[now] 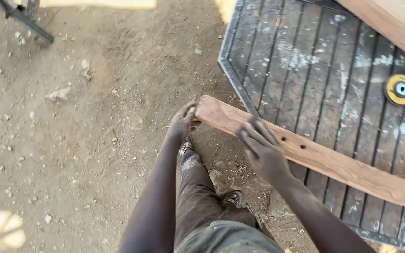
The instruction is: Sanding a curved wooden beam with sandpaper to smooth the surface
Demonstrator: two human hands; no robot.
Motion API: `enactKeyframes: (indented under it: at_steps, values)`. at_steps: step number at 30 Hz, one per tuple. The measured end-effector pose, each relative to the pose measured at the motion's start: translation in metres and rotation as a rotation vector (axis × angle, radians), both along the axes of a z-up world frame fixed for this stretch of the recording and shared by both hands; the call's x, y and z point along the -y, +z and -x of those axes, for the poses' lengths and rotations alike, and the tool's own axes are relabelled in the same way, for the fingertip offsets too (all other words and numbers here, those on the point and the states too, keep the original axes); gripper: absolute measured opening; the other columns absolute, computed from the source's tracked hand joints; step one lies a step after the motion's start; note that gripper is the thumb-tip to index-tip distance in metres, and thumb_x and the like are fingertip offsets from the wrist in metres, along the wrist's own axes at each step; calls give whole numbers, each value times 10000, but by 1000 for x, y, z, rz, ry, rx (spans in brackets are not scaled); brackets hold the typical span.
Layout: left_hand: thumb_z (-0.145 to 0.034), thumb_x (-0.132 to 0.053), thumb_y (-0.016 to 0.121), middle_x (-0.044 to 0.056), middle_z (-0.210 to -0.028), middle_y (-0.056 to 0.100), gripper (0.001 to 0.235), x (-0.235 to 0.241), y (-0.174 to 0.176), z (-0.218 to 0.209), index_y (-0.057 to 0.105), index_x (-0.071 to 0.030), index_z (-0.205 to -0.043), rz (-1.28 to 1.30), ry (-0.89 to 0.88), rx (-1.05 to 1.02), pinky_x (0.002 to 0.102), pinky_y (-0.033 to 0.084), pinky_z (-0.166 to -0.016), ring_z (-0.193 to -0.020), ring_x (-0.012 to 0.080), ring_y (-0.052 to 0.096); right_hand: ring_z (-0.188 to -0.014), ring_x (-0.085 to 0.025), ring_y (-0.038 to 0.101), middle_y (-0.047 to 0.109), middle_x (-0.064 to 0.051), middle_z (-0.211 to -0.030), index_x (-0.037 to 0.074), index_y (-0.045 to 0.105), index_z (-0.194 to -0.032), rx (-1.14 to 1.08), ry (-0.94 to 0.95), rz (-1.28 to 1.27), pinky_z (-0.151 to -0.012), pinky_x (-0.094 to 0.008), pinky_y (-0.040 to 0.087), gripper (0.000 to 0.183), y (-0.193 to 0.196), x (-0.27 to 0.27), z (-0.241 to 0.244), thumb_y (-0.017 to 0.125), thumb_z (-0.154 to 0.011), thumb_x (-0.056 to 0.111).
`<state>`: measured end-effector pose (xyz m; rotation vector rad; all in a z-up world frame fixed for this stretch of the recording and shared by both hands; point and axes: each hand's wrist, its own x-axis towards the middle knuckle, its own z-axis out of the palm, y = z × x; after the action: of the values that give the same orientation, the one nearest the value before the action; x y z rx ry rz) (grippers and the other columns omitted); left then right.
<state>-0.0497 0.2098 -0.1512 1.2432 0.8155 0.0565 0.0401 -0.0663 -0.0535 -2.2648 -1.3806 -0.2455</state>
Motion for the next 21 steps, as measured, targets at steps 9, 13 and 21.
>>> enactKeyframes:
  at_steps: [9, 13, 21]
  values:
    - [-992, -697, 551, -7, -1166, 768, 499, -3, -10, -26, 649, -398, -1378, 228, 69, 84, 397, 627, -748, -886, 191, 759, -1497, -264, 397, 448, 135, -1617, 419, 674, -1308, 5, 149, 253, -1045, -415, 363, 463, 15, -83, -27, 716, -847, 394]
    - [-1085, -487, 525, 72, -1426, 647, 448, 8, 17, -30, 647, -229, -1431, 66, 0, 285, 450, 314, -1223, -1400, 211, 508, -1454, -272, 473, 531, 101, -1561, 423, 678, -1291, 75, 126, 228, -1028, -404, 390, 471, 15, 33, -45, 746, -825, 413]
    - [-1056, -484, 527, 26, -1318, 691, 374, 0, 17, -40, 642, -394, -1400, 328, 55, 117, 505, 600, -897, -975, 242, 708, -1387, -253, 486, 526, 125, -1547, 418, 648, -1351, 161, 27, 282, -1022, -389, 353, 552, -5, 49, -44, 721, -804, 441]
